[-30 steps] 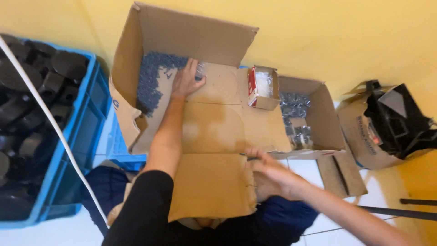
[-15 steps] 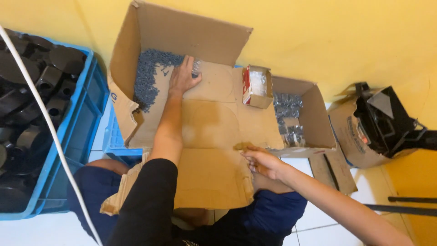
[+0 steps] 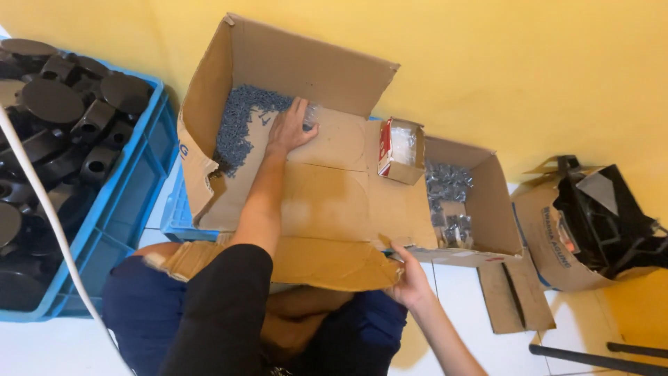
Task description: The person picks up a small plastic bag and fills it with small blue and silver hardware components by hand from a cardboard box.
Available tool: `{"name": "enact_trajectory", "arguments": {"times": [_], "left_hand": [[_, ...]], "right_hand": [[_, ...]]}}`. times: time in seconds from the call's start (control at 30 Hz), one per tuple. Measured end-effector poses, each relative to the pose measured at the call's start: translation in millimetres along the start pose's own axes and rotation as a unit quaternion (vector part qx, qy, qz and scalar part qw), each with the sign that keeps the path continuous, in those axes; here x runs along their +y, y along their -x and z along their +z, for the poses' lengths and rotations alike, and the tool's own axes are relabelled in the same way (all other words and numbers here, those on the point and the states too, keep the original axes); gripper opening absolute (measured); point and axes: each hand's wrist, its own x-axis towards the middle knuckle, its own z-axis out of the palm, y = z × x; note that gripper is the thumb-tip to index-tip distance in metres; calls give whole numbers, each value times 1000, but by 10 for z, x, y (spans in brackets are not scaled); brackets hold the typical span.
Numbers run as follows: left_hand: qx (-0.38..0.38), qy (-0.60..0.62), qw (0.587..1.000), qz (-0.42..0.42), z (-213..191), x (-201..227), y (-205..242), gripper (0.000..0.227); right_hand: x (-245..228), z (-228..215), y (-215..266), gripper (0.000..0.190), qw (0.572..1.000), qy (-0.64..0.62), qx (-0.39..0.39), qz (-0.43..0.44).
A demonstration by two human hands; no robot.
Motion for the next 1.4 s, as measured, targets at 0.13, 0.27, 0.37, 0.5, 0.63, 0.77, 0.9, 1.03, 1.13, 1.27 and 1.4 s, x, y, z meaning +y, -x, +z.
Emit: {"name": "enact_trajectory", "arguments": {"times": [0.13, 0.27, 0.37, 0.5, 0.63, 0.77, 0.9, 1.03, 1.13, 1.27, 1.4], "left_hand": [[-45, -14, 999, -17, 45, -11, -48, 61], [-20, -22, 1000, 2, -18, 44, -7, 57], [-17, -40, 999, 13, -42, 87, -30, 55], [-11, -41, 999, 13, -26, 85, -43, 57], [-8, -10, 1000, 26, -52, 127, -9, 54], [7, 4, 999, 40, -95, 174, 32, 45], [23, 14, 998, 52, -99, 156, 12, 36], [27, 17, 999, 39, -135, 150, 11, 31], [32, 26, 998, 44, -102, 56, 28, 30], [34, 46, 997, 45, -105, 7, 49, 32], [28, 63, 997, 40, -139, 22, 65, 30]], "right_hand": [[240, -492, -501, 32, 982, -134, -130, 2], [362, -397, -516, 28, 948, -236, -210, 24], [344, -312, -526, 25, 953, -219, -208, -22], [273, -371, -600, 31, 920, -274, -274, 62], [314, -407, -665, 25, 933, -253, -244, 79], [459, -507, -659, 29, 936, -257, -238, 41], [578, -714, -731, 30, 921, -298, -240, 68], [849, -1083, -906, 29, 981, -118, -120, -98], [1155, -1510, -1128, 27, 978, 42, 13, -206], [1222, -2075, -1583, 38, 987, -124, 82, -68], [1735, -1755, -1217, 49, 988, -130, 77, -34]]}}
